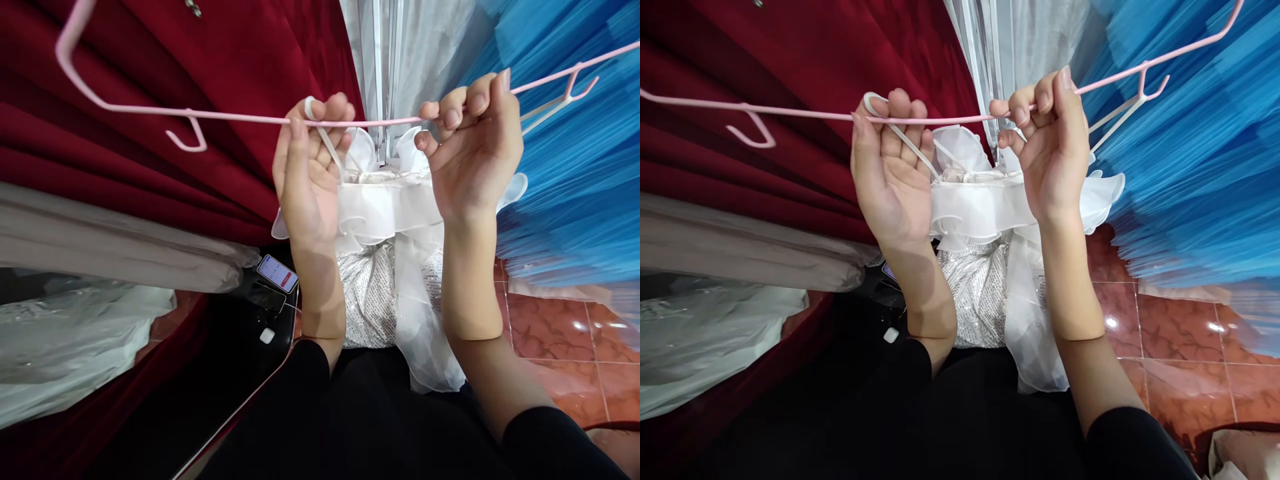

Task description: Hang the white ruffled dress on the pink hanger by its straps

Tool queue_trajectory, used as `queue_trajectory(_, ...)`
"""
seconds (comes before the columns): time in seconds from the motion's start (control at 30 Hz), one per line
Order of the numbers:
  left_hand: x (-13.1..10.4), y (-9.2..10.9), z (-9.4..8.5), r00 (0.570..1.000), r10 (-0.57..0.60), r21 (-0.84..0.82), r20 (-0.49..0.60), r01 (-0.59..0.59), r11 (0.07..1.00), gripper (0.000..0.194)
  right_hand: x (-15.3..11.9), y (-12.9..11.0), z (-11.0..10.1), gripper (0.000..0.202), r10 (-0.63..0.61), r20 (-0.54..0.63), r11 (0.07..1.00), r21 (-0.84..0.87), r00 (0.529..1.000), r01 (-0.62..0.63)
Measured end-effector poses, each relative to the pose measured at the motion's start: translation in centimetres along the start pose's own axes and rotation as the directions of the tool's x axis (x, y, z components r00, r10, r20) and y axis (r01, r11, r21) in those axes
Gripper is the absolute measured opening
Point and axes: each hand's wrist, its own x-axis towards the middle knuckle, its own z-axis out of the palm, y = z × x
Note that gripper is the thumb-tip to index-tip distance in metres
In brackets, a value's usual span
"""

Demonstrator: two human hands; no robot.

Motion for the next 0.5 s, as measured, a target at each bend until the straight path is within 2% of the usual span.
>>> queue_trajectory(0.13,-0.2,-0.7,1.7,0.997,0.077,0.034,-0.031,-0.076,0.997,0.033,-0.9,-0.4,0.3,0.033,0.012,0.059,0.996,0.086,0.998,-0.017)
queue_trajectory(0.23,0.7,-1.0,1.8,0.983,0.178,0.023,-0.033,-0.178,0.984,0.037,-1.4,-0.2,0.5,0.026,-0.009,0.128,0.982,0.187,0.992,-0.015)
queue_trajectory(0.3,1.3,-1.0,1.6,0.978,0.208,0.031,-0.032,-0.207,0.978,0.041,-1.6,0.1,0.5,0.023,-0.040,0.129,0.985,0.173,0.991,0.017)
queue_trajectory(0.37,1.5,-1.0,1.4,0.979,0.196,0.075,-0.050,-0.192,0.978,0.046,-1.7,0.3,0.1,0.020,-0.058,0.087,0.997,0.047,0.994,0.054)
queue_trajectory(0.43,1.4,-1.0,1.4,0.981,0.176,0.114,-0.077,-0.167,0.979,0.049,-1.9,0.5,-0.8,0.017,-0.106,-0.021,0.982,-0.159,0.994,0.101)
queue_trajectory(0.5,1.0,-1.0,1.6,0.985,0.158,0.110,-0.073,-0.150,0.983,0.051,-2.0,0.5,-2.2,0.014,-0.240,-0.167,0.924,-0.342,0.956,0.172)
